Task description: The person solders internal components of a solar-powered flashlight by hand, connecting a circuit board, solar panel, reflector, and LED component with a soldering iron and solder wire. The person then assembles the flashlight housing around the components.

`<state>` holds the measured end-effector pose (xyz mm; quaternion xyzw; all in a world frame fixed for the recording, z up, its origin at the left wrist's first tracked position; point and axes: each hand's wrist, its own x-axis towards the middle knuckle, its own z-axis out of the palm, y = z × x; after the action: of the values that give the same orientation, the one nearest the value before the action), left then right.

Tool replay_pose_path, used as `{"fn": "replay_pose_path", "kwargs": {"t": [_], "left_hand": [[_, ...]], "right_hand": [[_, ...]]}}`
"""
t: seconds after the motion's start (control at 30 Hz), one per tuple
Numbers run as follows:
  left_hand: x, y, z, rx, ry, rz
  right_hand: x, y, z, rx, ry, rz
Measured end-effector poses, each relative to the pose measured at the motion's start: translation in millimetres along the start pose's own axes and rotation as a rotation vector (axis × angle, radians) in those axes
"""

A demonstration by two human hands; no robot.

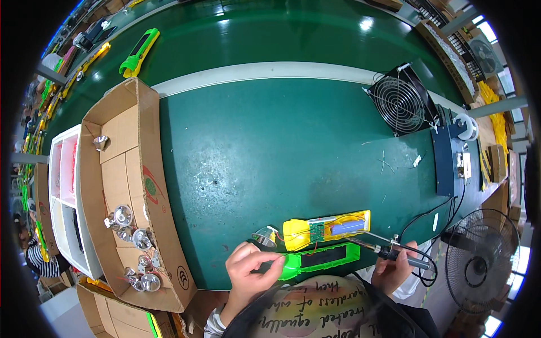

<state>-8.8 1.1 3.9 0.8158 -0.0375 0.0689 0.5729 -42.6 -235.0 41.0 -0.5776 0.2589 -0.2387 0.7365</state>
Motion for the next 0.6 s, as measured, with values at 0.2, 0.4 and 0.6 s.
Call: {"fn": "replay_pose_path", "kwargs": {"t": [0.2, 0.4, 0.6], "left_hand": [[2.4, -0.5, 1.2, 0.024, -0.013, 0.011], [3.5, -1.9, 1.7, 0.024, 0.009, 0.027], [1.9, -2.8, 0.5, 0.019, 0.008, 0.046]], "right_hand": [[-20.8, 12.2, 1.4, -0.106, -0.034, -0.092], [-26.5, 13.4, 8.8, -0.246, -0.036, -0.109], [-30.2, 12.1, 5.4, -0.301, -0.095, -0.14]]}}
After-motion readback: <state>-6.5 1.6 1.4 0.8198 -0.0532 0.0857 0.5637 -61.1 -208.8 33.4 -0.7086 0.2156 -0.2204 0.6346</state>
